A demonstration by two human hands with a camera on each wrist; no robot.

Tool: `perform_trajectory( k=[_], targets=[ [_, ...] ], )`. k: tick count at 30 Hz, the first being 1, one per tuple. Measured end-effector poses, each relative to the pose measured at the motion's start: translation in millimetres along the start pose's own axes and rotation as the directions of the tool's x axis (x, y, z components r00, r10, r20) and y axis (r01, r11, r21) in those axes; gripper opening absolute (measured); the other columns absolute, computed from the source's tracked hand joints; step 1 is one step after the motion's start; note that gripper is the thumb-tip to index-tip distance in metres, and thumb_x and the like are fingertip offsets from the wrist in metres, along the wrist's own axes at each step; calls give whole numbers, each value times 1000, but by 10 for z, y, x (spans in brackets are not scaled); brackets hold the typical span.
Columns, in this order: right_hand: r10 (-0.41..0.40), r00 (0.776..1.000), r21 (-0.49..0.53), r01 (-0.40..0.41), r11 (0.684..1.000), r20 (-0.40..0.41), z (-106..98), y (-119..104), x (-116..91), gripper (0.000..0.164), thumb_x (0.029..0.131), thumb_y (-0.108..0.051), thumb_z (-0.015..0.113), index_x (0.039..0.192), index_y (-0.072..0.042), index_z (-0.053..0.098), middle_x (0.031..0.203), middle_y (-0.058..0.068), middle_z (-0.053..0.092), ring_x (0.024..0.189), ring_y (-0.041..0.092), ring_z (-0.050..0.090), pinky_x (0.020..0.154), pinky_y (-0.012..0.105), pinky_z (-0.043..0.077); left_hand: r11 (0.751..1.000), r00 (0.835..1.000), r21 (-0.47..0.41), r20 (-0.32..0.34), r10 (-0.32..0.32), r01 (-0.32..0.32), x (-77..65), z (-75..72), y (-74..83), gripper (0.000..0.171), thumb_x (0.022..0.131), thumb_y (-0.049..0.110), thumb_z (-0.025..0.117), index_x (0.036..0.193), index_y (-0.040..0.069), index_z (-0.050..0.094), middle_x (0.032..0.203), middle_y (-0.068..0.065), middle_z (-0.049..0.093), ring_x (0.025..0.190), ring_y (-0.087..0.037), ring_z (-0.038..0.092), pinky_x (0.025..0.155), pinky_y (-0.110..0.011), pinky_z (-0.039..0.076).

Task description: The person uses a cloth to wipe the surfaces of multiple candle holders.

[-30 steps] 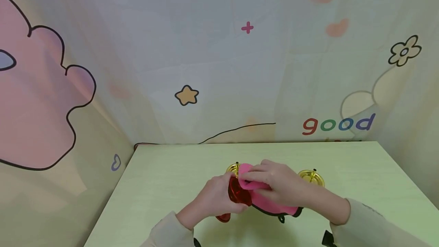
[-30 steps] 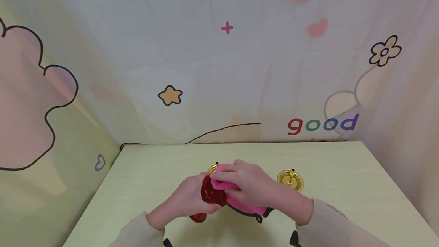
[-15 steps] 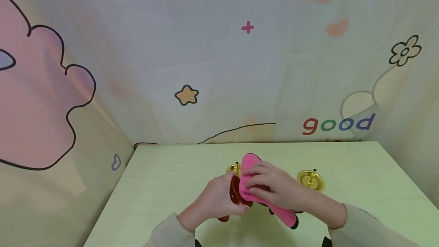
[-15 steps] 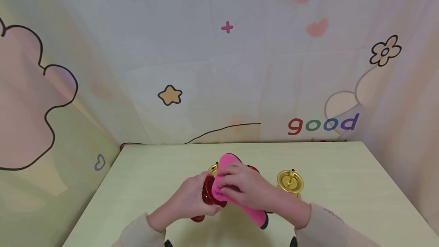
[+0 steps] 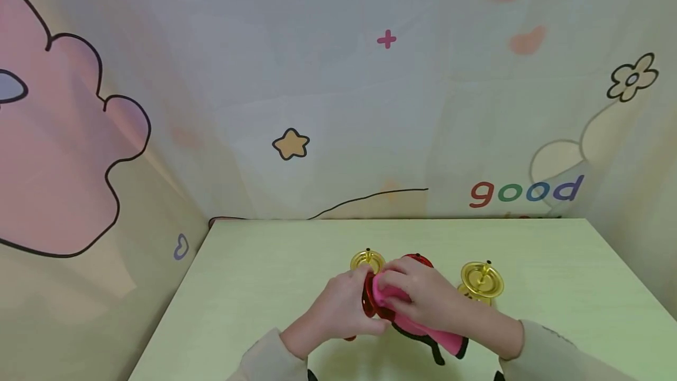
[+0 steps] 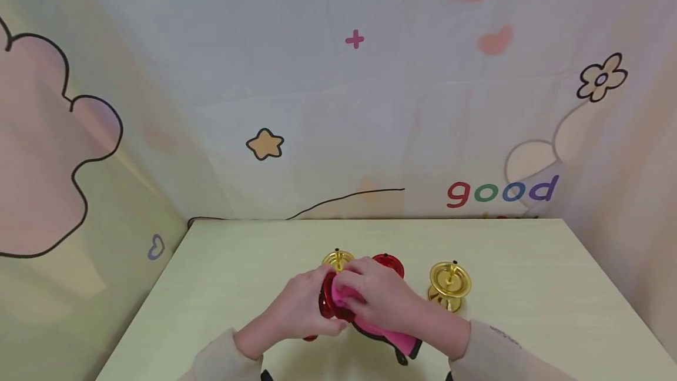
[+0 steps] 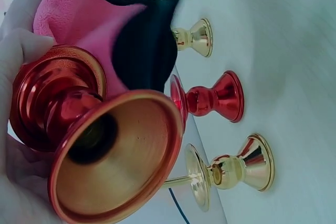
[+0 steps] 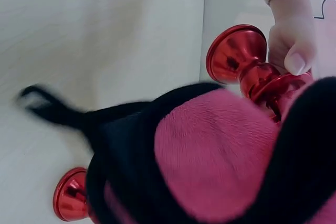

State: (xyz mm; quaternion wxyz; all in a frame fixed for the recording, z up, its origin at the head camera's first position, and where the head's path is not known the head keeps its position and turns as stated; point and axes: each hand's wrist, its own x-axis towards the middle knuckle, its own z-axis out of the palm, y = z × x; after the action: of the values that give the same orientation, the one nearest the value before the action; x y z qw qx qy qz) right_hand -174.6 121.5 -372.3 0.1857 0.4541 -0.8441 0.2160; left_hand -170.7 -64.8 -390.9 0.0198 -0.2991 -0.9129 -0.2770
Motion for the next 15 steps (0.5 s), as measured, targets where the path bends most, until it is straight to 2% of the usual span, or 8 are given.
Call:
perform_trajectory(
  k=[4,7,9,12,15],
  targets=[
    [71,995,37,-74,997,72,-3,-4,8,19,73,-16,69,85,-19,55,83,-8,57,77,4,52,66,20,47,999,999,32,-25,45,-44,2,29,15,52,62,40,70,97,13,44,73,10,47,60,1,44,52,-7,37],
    [145,980,97,-159,983,137,-9,2,19,17,75,-14,66,84,-19,52,80,-10,57,73,2,50,63,19,46,991,993,97,-62,96,-90,-4,57,17,53,61,40,71,97,12,43,72,9,46,58,3,42,51,-5,34],
    [200,964,140,-225,964,174,-13,7,24,17,76,-13,65,85,-18,52,80,-9,57,71,2,49,61,18,45,978,985,172,-99,139,-120,-10,76,14,55,60,41,71,97,12,44,74,9,45,59,2,41,50,-4,32],
    [274,939,211,-316,925,207,-22,12,27,18,78,-11,64,89,-17,51,80,-5,58,68,3,47,56,17,43,940,963,305,-168,209,-150,-20,103,7,61,59,46,71,101,10,45,81,7,49,63,0,41,50,-5,33],
    [316,925,262,-365,893,211,-15,17,21,20,78,-10,63,93,-15,51,82,-2,58,65,3,46,52,17,42,915,946,372,-210,248,-157,-36,117,-7,68,58,51,71,106,9,46,85,6,51,66,-1,43,51,-7,36]
  ],
)
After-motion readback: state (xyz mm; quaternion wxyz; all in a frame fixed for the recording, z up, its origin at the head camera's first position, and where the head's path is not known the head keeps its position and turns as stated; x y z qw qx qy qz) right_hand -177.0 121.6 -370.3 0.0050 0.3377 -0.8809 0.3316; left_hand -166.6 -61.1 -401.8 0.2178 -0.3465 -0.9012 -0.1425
